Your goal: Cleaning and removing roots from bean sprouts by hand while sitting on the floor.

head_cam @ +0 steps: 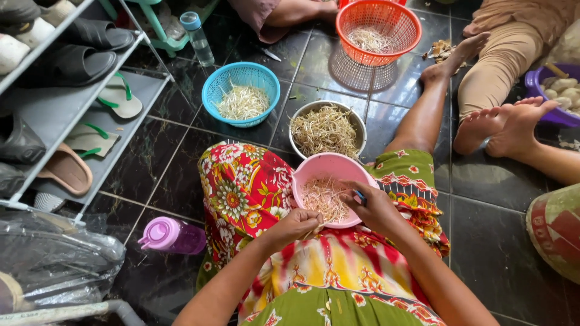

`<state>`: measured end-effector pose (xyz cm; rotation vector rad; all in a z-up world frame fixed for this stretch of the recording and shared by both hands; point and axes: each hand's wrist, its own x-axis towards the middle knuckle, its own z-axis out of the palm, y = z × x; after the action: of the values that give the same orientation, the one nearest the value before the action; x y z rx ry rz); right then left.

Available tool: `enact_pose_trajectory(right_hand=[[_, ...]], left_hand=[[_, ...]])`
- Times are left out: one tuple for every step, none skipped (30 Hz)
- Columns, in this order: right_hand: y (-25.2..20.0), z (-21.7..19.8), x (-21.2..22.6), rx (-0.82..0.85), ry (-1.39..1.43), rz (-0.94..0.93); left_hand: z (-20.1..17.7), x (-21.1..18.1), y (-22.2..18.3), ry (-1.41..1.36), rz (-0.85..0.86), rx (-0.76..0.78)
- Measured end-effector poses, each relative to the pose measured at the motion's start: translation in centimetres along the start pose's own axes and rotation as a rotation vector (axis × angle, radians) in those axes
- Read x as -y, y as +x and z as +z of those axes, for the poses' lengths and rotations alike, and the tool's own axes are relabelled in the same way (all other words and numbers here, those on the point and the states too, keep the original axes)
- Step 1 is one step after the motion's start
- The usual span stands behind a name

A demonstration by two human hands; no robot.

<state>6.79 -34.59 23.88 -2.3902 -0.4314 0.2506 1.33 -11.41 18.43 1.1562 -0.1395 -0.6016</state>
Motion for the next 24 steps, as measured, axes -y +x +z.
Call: enact_pose_trajectory(right_hand=[[-1.0,-0.2,1.0,0.016,0.199,-0.032],[-1.6,-0.6,2.4,0.026,0.195,-0.027],[-2.2,-1.2,3.9,0.063,0.258,-0.166],[-2.7,-1.8,5.4,0.099,0.323,-0.305],[-3.0,-1.6,5.5,0.111,0.319,-0.303],[-3.2,-1.4,5.5,0.103,0.284,-0.378],[-3.5,-1.2,5.6,0.098,0.249,-0.456],[-3.5,-1.3,5.4,0.113,0.246,-0.456],[-3.5,-1.4,5.1,0.105,0.202,-0.452],[-3.5,-1.5,4.9,0.098,0.157,-0.448],[-3.6,-1.7,5.1,0.112,0.152,-0.449],[-3.6,-1.9,5.3,0.157,0.115,-0.444],[-3.6,-2.1,5.6,0.201,0.076,-0.44],[-3.5,-2.6,6.2,0.215,0.07,-0.442],[-3.2,-3.2,6.9,0.275,0.023,-0.412],[-2.9,-3.7,7.6,0.335,-0.025,-0.382],[-2.2,-4.4,7.9,0.344,-0.029,-0.387],[-1.4,-5.1,8.2,0.37,-0.061,-0.38],[-0.8,-5.8,8.4,0.39,-0.089,-0.369],[1.1,-6.0,8.3,0.394,-0.089,-0.37],[2.7,-6.3,8.0,0.316,-0.137,-0.41],[4.3,-6.6,7.6,0.237,-0.186,-0.449],[7.0,-6.0,9.1,0.231,-0.182,-0.438],[9.8,-5.6,10.5,0.037,-0.197,-0.579]], left_hand=[[0.1,0.6,0.0,-0.011,-0.007,-0.008],[0.1,0.4,-0.1,-0.022,-0.008,-0.011],[0.3,0.1,-0.1,0.003,0.003,-0.009],[0.3,-0.2,-0.1,0.027,0.015,-0.007],[0.3,0.0,0.0,0.016,0.017,-0.013],[0.3,0.2,0.1,0.005,0.024,0.002],[0.2,0.4,0.2,-0.006,0.033,0.015],[0.2,0.7,0.2,-0.018,0.036,0.006],[0.1,0.9,0.3,-0.025,0.045,0.001],[0.0,1.2,0.3,-0.032,0.055,-0.005],[-0.1,1.5,0.4,-0.044,0.06,-0.012],[-0.2,1.8,0.5,-0.049,0.075,-0.011],[-0.3,2.1,0.6,-0.053,0.09,-0.01],[-0.2,2.2,0.5,-0.065,0.096,-0.017],[-0.2,2.1,0.5,-0.071,0.08,-0.005],[-0.1,2.1,0.5,-0.078,0.064,0.007],[-0.4,2.5,0.6,-0.084,0.07,-0.001],[-0.7,2.9,0.8,-0.1,0.076,0.018],[-0.9,3.3,1.0,-0.114,0.078,0.041],[-0.8,3.1,0.8,-0.116,0.078,0.037],[-0.6,3.1,0.7,-0.145,0.055,0.023],[-0.4,3.0,0.6,-0.173,0.032,0.009],[-0.7,3.9,0.9,-0.171,0.022,0.017],[-0.9,4.7,1.4,-0.175,0.02,0.006]])
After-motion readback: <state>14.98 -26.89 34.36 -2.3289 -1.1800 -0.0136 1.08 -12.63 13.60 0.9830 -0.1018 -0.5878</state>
